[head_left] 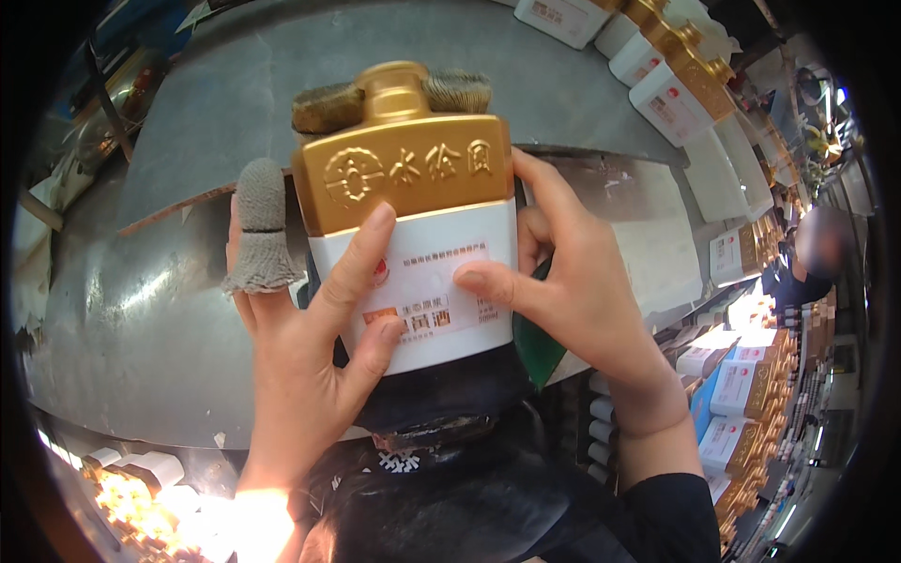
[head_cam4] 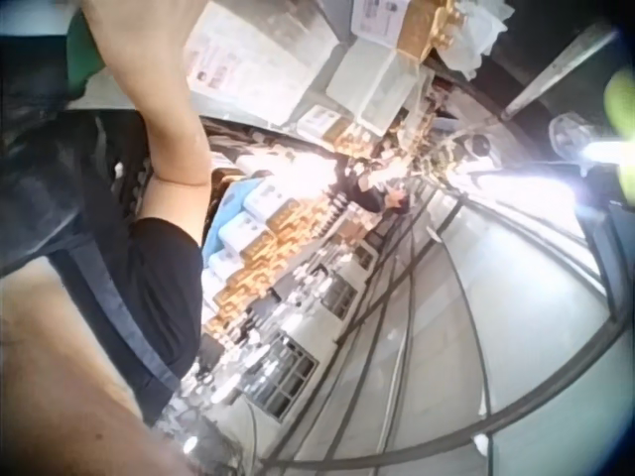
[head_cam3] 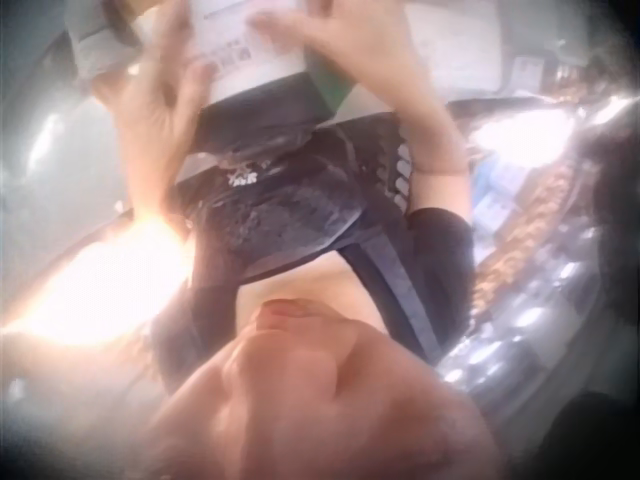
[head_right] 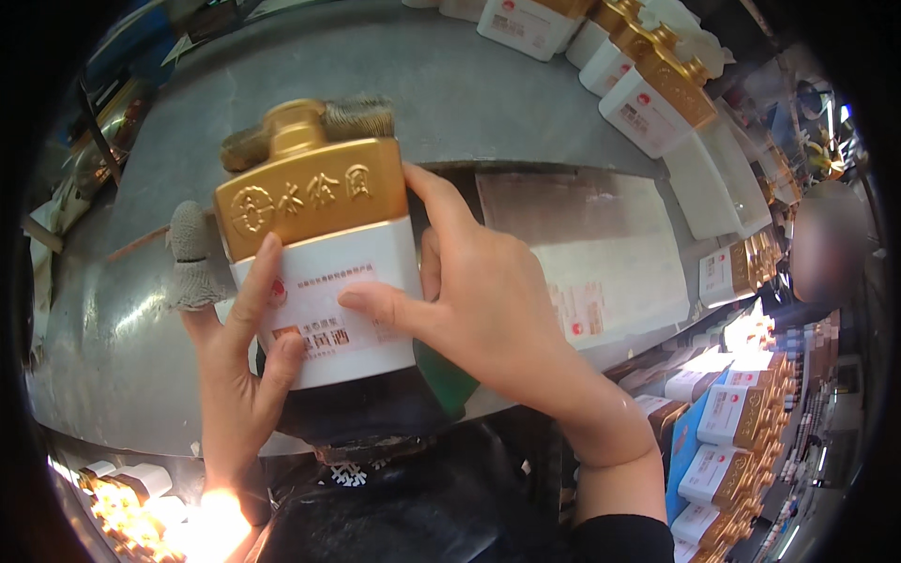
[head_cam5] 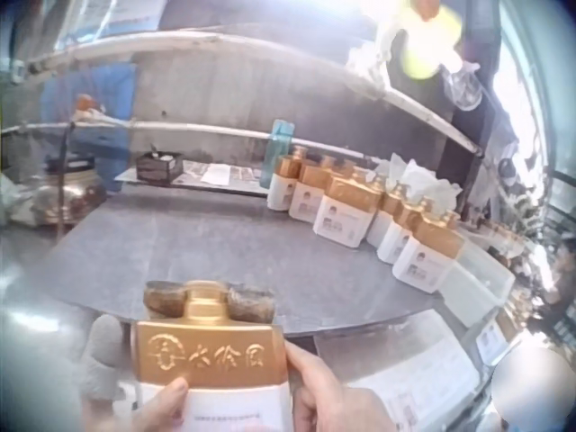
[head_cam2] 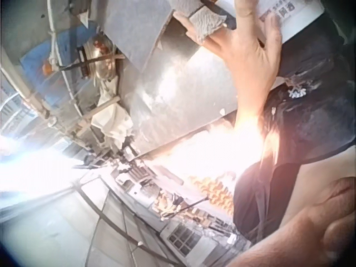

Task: The person applies paper labels to the bodies of gold and white bottles. They pick up a bottle, align a label from a sheet, smooth it onto the surface using a green plastic scraper, and then place the bottle on a metal tray. The process is repeated for multiple bottles.

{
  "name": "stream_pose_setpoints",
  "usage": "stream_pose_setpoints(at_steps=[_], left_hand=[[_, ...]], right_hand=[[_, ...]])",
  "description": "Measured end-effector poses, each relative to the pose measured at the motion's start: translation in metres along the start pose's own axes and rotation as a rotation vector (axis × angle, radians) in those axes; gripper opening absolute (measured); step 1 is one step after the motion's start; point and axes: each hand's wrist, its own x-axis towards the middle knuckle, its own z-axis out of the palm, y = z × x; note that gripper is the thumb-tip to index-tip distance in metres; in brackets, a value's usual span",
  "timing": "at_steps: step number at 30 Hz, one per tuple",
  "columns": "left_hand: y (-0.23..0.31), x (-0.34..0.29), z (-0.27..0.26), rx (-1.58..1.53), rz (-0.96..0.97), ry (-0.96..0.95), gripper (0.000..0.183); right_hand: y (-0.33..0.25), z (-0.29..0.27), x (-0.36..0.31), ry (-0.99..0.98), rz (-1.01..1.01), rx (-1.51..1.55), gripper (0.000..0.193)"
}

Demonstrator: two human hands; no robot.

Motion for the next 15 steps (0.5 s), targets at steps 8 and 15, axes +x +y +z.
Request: stream_pose_setpoints(at_steps=[8, 15], left_hand=[[-0.006, -0.009, 0.002, -0.185, -0.048, -0.067, 0.053], [-0.008, -0.006, 0.004, -0.231, 0.013, -0.011, 0.050]], right_hand=[[0.010, -0.001, -0.007, -0.041, -0.007, 0.022, 0.087], [0.011, -0.006, -0.009, -0.079, -0.027, 0.062, 0.083]])
